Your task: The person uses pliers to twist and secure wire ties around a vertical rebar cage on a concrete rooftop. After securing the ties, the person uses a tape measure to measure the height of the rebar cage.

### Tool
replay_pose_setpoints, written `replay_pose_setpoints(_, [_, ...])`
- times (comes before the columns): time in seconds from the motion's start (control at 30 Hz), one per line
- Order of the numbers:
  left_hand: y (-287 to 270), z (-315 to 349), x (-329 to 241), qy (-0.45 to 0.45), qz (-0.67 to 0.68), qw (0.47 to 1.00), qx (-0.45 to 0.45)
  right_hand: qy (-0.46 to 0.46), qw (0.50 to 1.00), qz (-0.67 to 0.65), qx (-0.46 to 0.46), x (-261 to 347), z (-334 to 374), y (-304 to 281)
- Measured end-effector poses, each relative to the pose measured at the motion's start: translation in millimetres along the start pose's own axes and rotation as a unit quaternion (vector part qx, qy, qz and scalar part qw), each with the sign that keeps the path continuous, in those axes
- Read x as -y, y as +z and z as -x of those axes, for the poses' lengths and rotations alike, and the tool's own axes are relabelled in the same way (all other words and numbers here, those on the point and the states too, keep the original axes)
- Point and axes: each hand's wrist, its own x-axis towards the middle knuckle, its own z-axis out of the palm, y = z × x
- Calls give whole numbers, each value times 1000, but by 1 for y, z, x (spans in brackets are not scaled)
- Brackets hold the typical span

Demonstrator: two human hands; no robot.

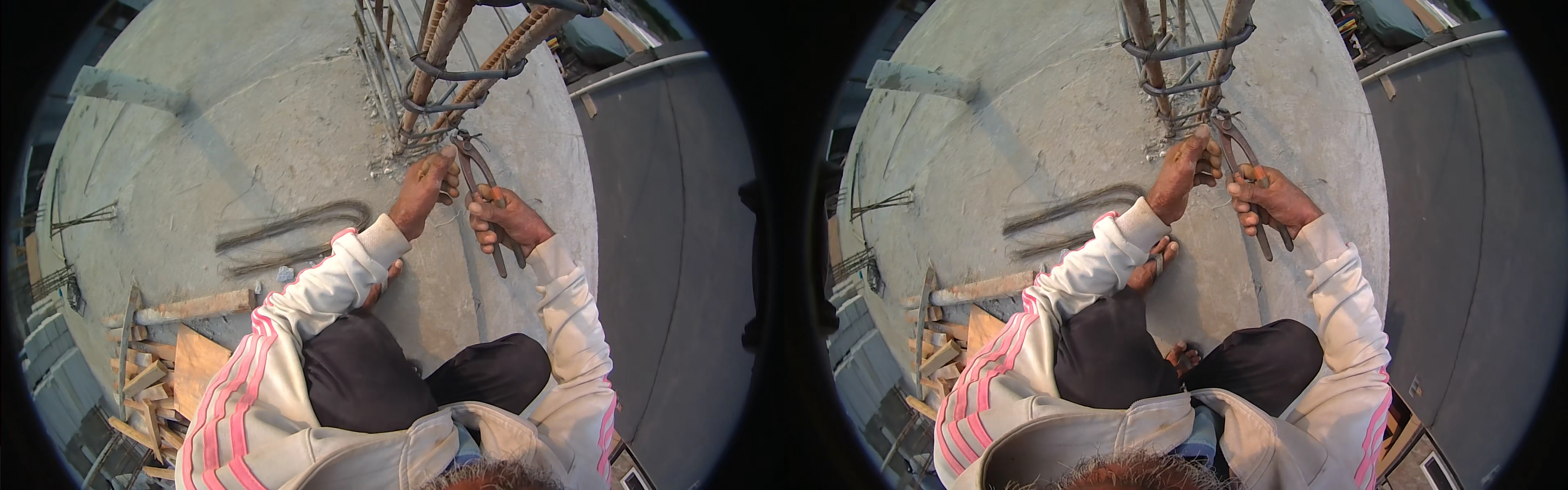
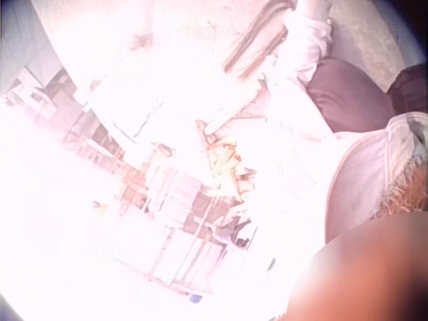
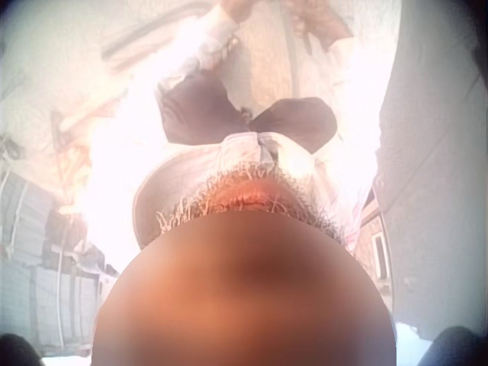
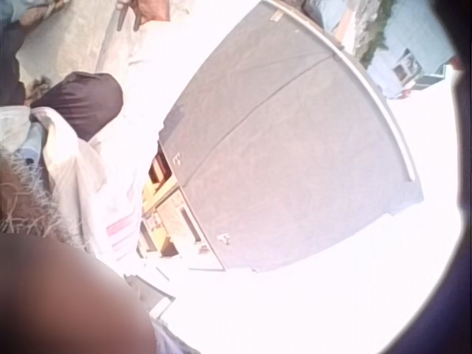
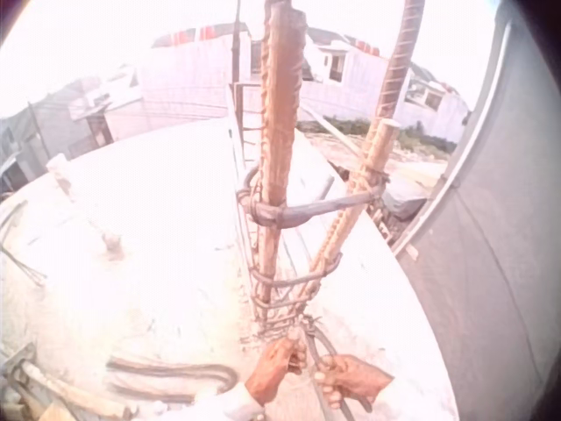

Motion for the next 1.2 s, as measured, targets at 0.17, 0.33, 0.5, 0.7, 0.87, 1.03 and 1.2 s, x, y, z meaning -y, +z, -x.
replay_pose_setpoints(0.17, [12,-25,6,-46,91,991,83,-52,994,56,-80,-8,24,12])
replay_pose_setpoints(0.33, [42,-34,0,-58,221,964,138,-15,998,-20,-60,-30,41,16])
replay_pose_setpoints(0.5, [55,-30,-3,-106,291,949,60,2,988,-142,58,-34,29,4])
replay_pose_setpoints(0.7, [70,-37,3,-89,301,949,-6,-299,703,544,-347,-43,37,25])
replay_pose_setpoints(0.87, [76,-35,1,-78,288,954,-27,-145,763,526,-346,-40,33,24])
replay_pose_setpoints(1.03, [50,-22,-1,-83,294,948,94,-32,978,125,-163,-45,26,10])
replay_pose_setpoints(1.2, [45,-34,1,-99,331,911,225,33,995,-97,14,-48,20,-4])
